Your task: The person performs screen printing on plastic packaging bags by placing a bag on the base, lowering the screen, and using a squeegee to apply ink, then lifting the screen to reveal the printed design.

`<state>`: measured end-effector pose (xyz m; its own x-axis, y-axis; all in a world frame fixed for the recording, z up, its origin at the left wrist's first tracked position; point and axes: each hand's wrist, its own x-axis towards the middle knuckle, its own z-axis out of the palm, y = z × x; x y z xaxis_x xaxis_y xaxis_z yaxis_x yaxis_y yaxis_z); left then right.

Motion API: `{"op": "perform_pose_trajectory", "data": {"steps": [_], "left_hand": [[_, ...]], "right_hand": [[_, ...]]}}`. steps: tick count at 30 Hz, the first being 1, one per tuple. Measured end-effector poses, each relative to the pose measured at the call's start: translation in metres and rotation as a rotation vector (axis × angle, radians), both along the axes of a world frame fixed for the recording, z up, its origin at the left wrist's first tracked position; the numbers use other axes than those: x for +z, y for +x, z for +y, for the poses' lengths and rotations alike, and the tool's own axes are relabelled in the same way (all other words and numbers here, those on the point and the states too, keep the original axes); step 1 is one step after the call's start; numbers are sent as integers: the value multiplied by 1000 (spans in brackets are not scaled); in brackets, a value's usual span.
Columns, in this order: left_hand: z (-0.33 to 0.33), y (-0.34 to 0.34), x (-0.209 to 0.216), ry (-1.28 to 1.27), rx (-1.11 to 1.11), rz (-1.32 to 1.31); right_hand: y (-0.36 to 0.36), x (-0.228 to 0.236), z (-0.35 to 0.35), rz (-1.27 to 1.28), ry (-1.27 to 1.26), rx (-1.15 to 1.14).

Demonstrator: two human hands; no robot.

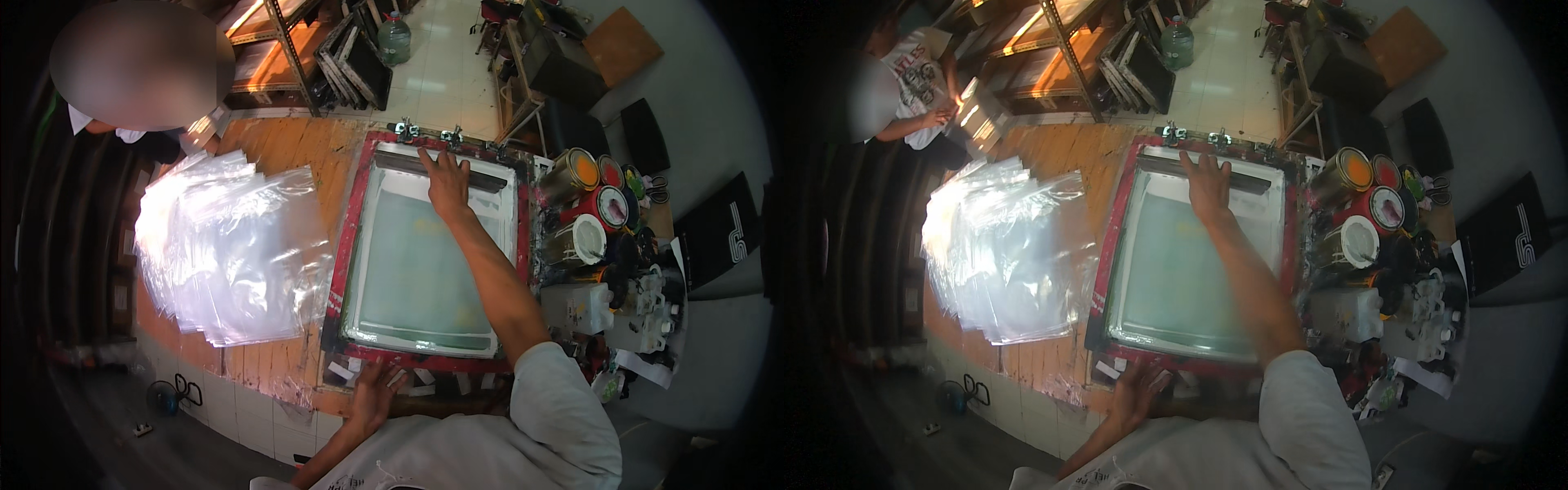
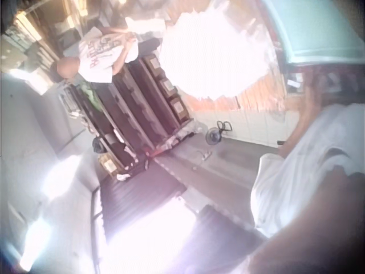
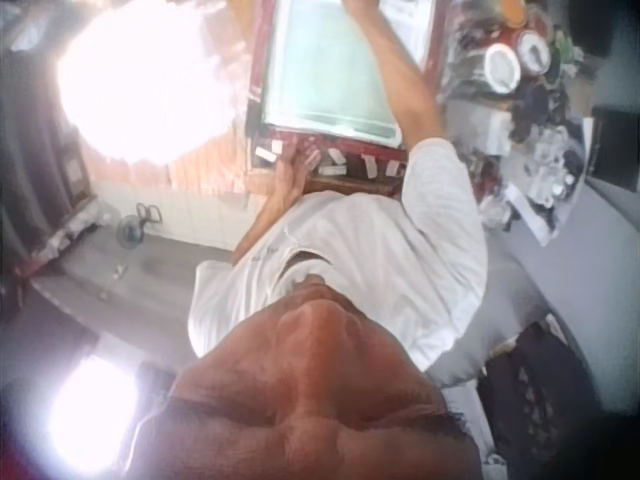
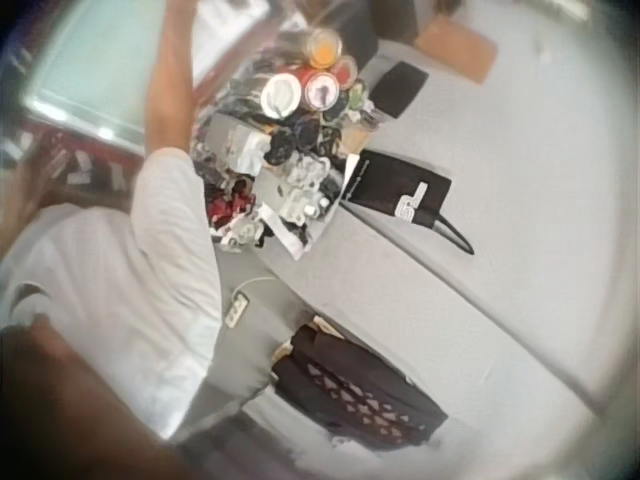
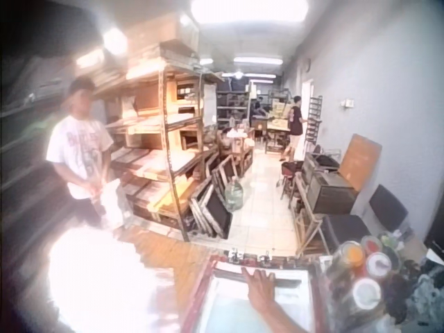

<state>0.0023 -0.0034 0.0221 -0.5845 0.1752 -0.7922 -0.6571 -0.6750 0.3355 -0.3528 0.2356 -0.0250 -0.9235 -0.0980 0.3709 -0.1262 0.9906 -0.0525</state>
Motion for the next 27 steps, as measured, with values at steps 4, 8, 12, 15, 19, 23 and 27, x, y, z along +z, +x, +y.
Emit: {"op": "perform_pose_trajectory", "data": {"steps": [4,8,12,15,19,23,27], "left_hand": [[-2,6,2,0,-29,93],[1,3,1,-14,-43,83],[-1,5,-14,-15,-8,24],[4,1,-19,-66,-33,55],[6,-1,-34,-118,-29,62],[8,-4,-36,-131,-31,48],[10,-4,-32,-146,-74,51]], "right_hand": [[73,22,-8,-144,-80,106],[186,47,-33,-211,-68,116],[297,65,-72,-184,-149,119],[328,64,-82,-195,-174,75],[321,40,-78,-218,-131,62],[320,23,-79,-146,-84,36],[299,15,-72,-121,-164,69]]}}
